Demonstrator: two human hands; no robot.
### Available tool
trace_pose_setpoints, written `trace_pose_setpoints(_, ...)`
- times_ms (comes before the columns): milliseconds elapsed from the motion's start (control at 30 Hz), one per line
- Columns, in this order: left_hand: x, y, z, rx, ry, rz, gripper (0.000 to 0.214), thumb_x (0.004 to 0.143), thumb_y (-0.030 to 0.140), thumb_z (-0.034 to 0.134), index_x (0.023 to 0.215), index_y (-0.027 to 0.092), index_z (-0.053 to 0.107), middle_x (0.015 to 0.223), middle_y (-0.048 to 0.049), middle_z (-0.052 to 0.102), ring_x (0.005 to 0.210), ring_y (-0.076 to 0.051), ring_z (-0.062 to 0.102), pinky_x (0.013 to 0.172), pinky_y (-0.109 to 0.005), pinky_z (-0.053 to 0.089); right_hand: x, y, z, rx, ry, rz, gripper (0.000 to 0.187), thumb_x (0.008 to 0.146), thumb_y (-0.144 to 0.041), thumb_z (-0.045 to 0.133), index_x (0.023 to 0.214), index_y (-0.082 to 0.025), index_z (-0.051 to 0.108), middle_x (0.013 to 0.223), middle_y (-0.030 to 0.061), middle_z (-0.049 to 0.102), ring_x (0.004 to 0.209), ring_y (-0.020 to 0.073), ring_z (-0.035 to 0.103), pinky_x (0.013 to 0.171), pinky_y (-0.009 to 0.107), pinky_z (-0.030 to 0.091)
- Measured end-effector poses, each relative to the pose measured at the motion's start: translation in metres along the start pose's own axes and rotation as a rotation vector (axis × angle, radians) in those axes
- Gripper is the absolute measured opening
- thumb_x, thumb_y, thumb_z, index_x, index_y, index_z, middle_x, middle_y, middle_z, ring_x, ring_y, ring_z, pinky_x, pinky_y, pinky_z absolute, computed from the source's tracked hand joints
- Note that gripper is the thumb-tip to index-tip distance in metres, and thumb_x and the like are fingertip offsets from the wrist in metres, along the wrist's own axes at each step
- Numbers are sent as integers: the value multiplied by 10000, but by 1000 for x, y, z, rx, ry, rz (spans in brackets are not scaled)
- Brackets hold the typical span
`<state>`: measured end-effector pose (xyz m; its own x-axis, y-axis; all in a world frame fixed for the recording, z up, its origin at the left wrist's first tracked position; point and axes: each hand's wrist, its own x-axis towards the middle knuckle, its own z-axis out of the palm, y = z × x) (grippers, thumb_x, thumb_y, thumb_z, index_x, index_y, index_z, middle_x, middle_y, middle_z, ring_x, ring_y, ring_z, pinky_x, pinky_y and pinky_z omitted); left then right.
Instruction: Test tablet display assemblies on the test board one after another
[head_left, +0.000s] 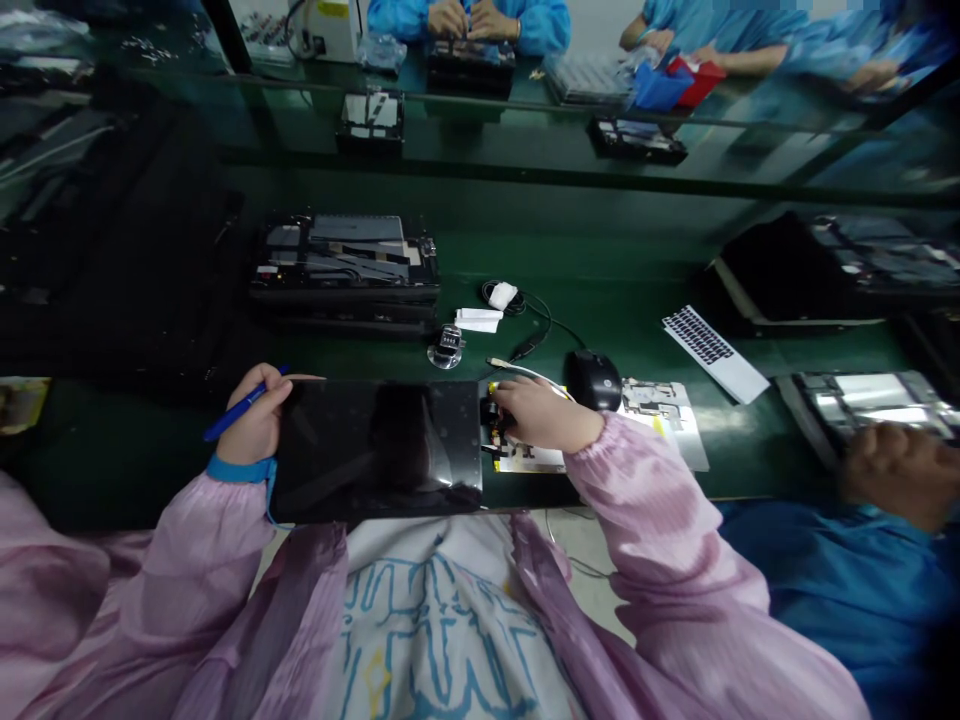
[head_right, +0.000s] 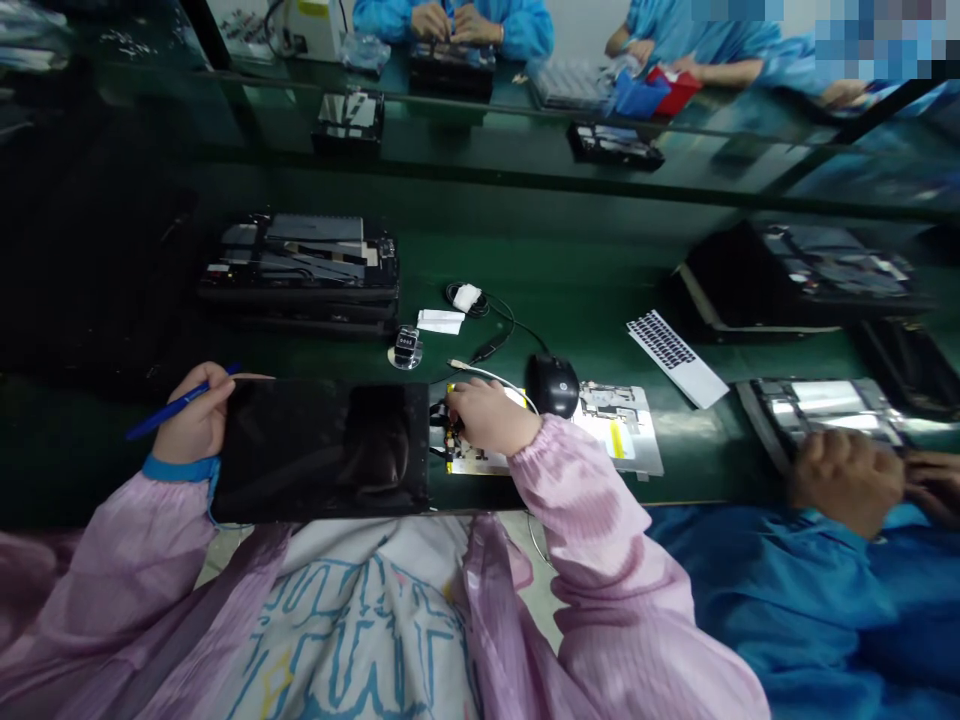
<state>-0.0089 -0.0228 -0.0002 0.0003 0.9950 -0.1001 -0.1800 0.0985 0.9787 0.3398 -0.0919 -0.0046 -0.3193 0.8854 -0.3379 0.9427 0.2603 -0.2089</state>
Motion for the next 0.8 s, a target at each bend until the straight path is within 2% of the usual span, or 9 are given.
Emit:
trace_pose_setpoints(133,0,0,0,1,3,-11,351,595,199,722,629,169,374,651,-25,647,697,-201,627,657,-283,471,-24,-4,25,195,263,170,154,742,-141,653,887,-190,662,931,62,633,907,222,566,811,362,428)
trace_pose_setpoints(233,0,0,2,11,2,-15,350,601,193,717,638,168,369,655,-23,649,690,-203,629,673,-288,474,-38,-12,53,353,506,211,135,820,-147,557,876,-171,677,880,75,638,835,200,567,772,335,463)
trace_pose_setpoints(300,1,1,3,17,6,-11,330,608,188,704,639,169,376,670,-27,660,722,-214,637,681,-291,475,-43,-20,66,373,642,241,169,853,-163,518,863,-170,686,867,87,642,841,212,563,776,349,470)
trace_pose_setpoints(367,1,1,4,20,19,-2,315,603,178,699,627,168,385,660,-28,658,758,-224,641,683,-291,475,-43,-28,74,357,725,269,186,871,-183,505,861,-172,691,878,93,649,861,224,558,797,371,465)
trace_pose_setpoints(500,2,1,4,20,21,3,317,594,183,708,623,167,393,671,-25,665,763,-223,647,683,-298,485,-38,-38,75,355,765,322,194,858,-156,486,846,-162,680,885,101,646,854,236,537,791,392,445)
trace_pose_setpoints(667,0,1,3,22,35,-18,350,559,214,724,607,174,380,660,-21,666,708,-219,650,613,-273,464,-35,-43,72,341,726,408,178,832,-135,477,841,-153,654,897,120,614,836,251,506,757,396,430)
trace_pose_setpoints(800,-2,2,2,18,28,-38,341,562,240,731,613,186,398,669,-33,663,721,-222,648,601,-274,466,-34,-48,72,334,735,407,164,828,-122,477,805,-153,637,861,116,616,811,245,512,740,382,429)
